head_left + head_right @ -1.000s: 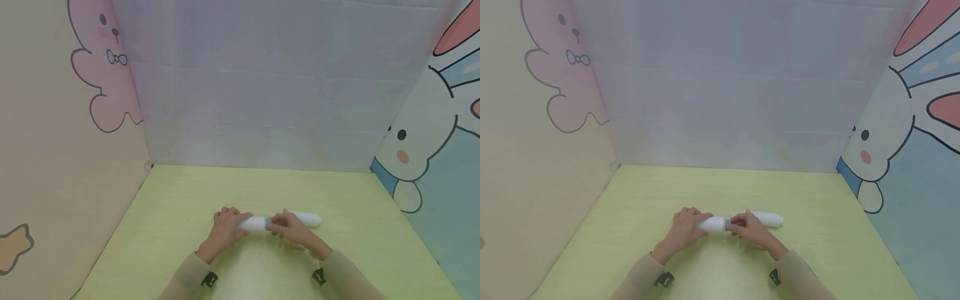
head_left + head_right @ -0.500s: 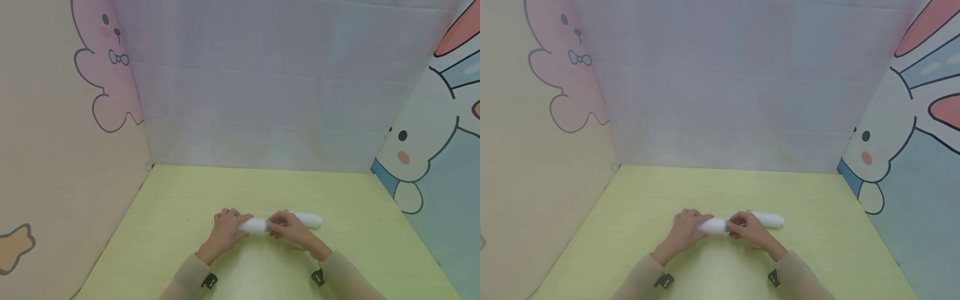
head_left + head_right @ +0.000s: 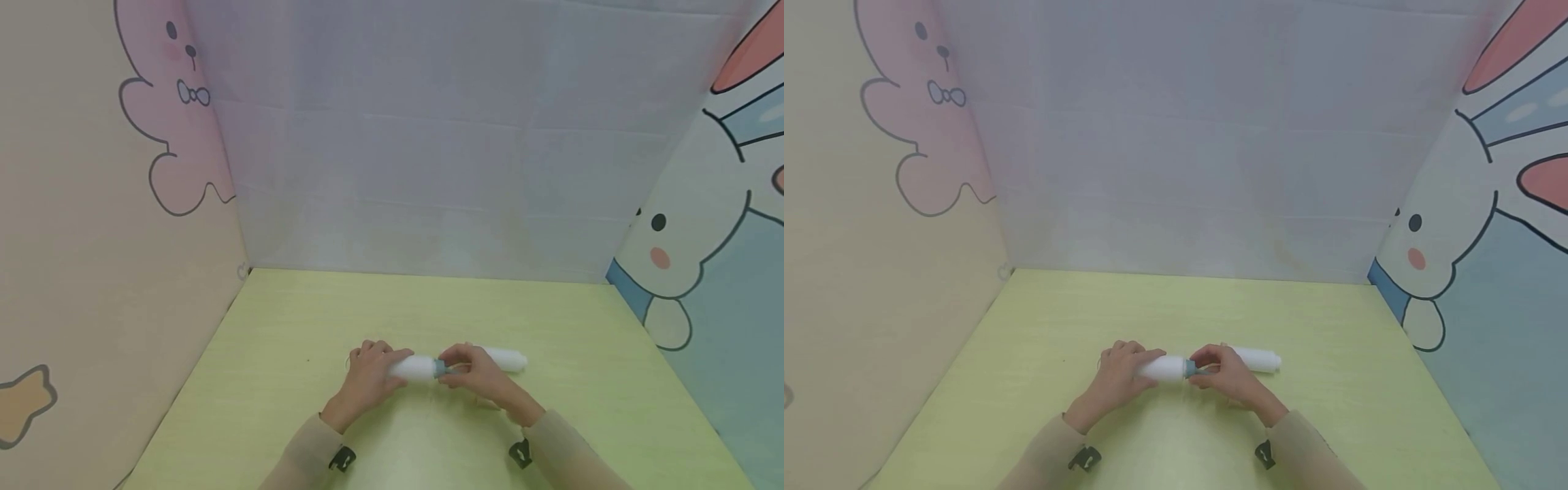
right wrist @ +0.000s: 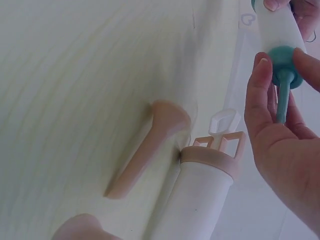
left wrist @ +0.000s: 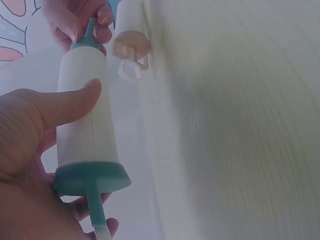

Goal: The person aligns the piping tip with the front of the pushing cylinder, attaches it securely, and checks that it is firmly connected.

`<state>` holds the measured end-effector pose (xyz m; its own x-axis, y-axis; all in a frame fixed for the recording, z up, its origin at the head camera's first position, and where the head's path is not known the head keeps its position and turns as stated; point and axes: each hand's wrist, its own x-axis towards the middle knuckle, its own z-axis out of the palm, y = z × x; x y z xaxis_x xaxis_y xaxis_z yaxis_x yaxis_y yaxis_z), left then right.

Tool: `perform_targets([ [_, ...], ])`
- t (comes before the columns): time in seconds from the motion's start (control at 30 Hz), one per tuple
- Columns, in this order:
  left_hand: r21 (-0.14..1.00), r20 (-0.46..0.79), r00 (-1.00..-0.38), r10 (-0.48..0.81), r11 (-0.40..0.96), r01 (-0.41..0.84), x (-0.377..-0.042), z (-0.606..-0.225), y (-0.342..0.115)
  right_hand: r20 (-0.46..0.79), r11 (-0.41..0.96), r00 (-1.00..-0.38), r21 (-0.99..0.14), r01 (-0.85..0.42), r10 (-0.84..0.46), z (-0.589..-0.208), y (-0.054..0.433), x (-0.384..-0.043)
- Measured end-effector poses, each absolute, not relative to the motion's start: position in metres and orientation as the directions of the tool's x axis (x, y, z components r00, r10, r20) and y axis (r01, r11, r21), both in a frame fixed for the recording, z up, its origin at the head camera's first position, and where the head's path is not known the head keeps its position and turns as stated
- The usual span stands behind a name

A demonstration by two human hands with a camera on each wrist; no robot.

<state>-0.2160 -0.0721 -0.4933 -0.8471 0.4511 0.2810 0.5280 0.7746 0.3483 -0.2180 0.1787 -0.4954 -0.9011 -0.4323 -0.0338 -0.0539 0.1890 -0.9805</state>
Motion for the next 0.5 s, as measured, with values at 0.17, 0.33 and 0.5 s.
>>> perform_targets([
  [0.17,0.335,0.281,-0.845,0.455,0.778,0.531,-0.2166,-0.4938,-0.0718,-0.046,0.246,-0.901,-0.967,-0.069,-0.432,-0.4953,0.1798,-0.2184],
  [0.33,0.314,0.296,-0.838,0.458,0.782,0.538,-0.2179,-0.4953,-0.0718,-0.032,0.297,-0.891,-0.948,-0.117,-0.453,-0.4987,0.1811,-0.2201],
  [0.5,0.311,0.327,-0.825,0.461,0.772,0.554,-0.2183,-0.4955,-0.0713,-0.026,0.321,-0.890,-0.937,-0.136,-0.455,-0.5046,0.1819,-0.2231],
])
